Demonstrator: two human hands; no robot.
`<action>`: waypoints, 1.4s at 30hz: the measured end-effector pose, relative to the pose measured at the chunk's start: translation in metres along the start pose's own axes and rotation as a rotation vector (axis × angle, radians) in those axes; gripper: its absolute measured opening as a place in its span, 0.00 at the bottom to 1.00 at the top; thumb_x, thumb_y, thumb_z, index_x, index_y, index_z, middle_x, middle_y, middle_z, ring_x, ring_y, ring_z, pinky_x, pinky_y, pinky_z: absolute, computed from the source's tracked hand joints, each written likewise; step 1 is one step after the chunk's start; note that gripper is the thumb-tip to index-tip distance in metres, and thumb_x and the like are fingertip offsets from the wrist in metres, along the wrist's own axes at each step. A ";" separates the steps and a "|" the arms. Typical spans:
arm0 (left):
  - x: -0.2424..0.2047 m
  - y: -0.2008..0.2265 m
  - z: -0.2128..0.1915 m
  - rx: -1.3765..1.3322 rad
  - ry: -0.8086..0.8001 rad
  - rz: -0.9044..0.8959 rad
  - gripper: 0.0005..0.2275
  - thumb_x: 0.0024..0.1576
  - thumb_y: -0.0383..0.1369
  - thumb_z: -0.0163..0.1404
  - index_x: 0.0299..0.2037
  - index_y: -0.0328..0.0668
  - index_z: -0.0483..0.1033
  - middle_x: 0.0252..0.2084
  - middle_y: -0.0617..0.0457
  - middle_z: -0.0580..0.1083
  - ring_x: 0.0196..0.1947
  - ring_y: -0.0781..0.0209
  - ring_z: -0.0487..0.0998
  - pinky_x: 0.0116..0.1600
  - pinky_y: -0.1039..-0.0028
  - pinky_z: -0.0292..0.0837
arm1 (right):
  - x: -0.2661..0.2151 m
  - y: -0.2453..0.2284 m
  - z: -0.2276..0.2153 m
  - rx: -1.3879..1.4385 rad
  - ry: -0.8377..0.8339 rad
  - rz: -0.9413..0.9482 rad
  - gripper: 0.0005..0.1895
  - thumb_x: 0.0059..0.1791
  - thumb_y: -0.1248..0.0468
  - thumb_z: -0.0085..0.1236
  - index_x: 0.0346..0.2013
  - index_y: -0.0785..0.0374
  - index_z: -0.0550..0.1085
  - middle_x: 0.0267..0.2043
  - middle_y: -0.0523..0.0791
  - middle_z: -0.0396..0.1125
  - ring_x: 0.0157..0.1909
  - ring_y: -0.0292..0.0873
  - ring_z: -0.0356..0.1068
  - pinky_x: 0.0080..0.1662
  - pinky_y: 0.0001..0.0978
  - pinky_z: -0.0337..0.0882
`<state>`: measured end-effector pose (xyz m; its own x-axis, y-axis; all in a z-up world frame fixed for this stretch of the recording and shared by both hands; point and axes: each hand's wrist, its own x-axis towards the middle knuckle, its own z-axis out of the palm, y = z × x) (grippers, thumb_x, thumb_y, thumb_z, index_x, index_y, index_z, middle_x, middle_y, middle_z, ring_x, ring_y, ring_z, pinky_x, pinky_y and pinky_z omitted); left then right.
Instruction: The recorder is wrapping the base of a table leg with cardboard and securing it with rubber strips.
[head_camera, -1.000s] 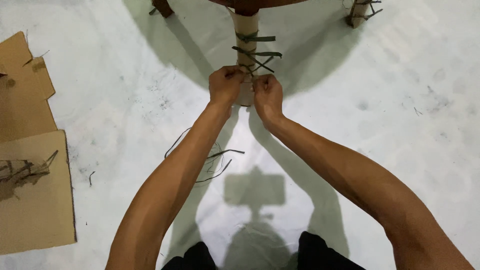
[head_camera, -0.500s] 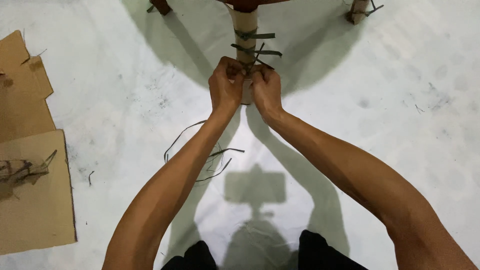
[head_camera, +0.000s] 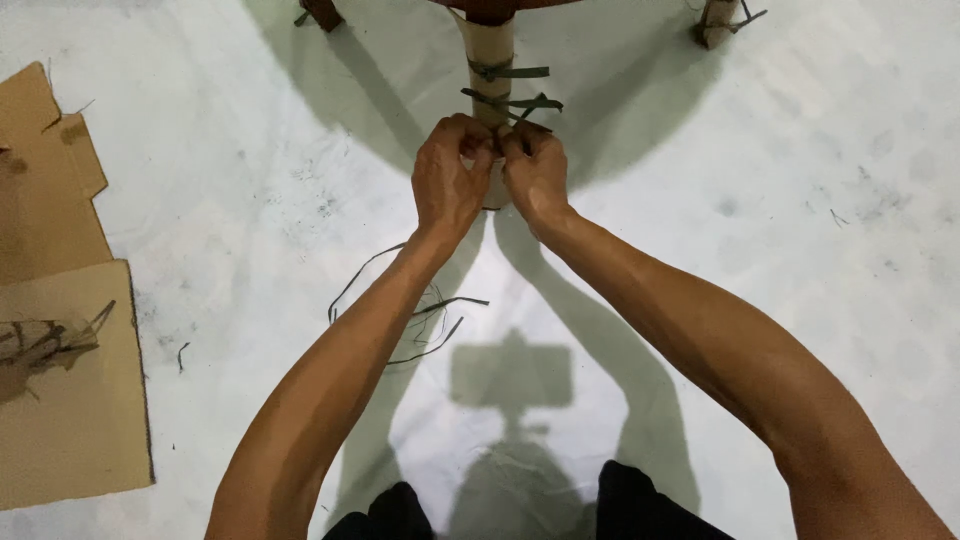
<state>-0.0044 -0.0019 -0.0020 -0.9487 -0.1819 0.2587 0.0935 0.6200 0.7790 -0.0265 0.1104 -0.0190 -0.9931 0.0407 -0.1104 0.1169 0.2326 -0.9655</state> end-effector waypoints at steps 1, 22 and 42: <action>0.002 -0.003 0.001 0.000 0.002 0.000 0.02 0.60 0.27 0.52 0.40 0.37 0.75 0.34 0.40 0.75 0.39 0.37 0.80 0.44 0.50 0.76 | 0.007 0.006 0.001 0.000 -0.001 -0.001 0.15 0.53 0.61 0.50 0.37 0.70 0.79 0.30 0.49 0.71 0.37 0.42 0.69 0.39 0.39 0.73; 0.012 -0.025 -0.022 -0.112 -0.018 0.088 0.03 0.57 0.20 0.50 0.39 0.32 0.72 0.33 0.48 0.76 0.29 0.58 0.75 0.36 0.69 0.72 | 0.025 0.036 -0.035 0.058 -0.104 -0.035 0.11 0.51 0.72 0.43 0.40 0.69 0.75 0.34 0.46 0.74 0.25 0.36 0.62 0.30 0.27 0.67; -0.129 -0.204 -0.133 0.749 -0.896 -0.497 0.17 0.59 0.40 0.54 0.51 0.37 0.83 0.45 0.38 0.75 0.51 0.34 0.79 0.55 0.45 0.74 | -0.042 0.070 -0.041 -0.625 -0.727 0.068 0.10 0.56 0.66 0.48 0.45 0.70 0.74 0.45 0.57 0.75 0.37 0.52 0.78 0.43 0.48 0.75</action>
<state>0.1391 -0.2066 -0.1180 -0.7309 -0.1217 -0.6715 -0.2454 0.9650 0.0923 0.0239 0.1648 -0.0725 -0.7251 -0.4904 -0.4835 -0.0483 0.7365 -0.6747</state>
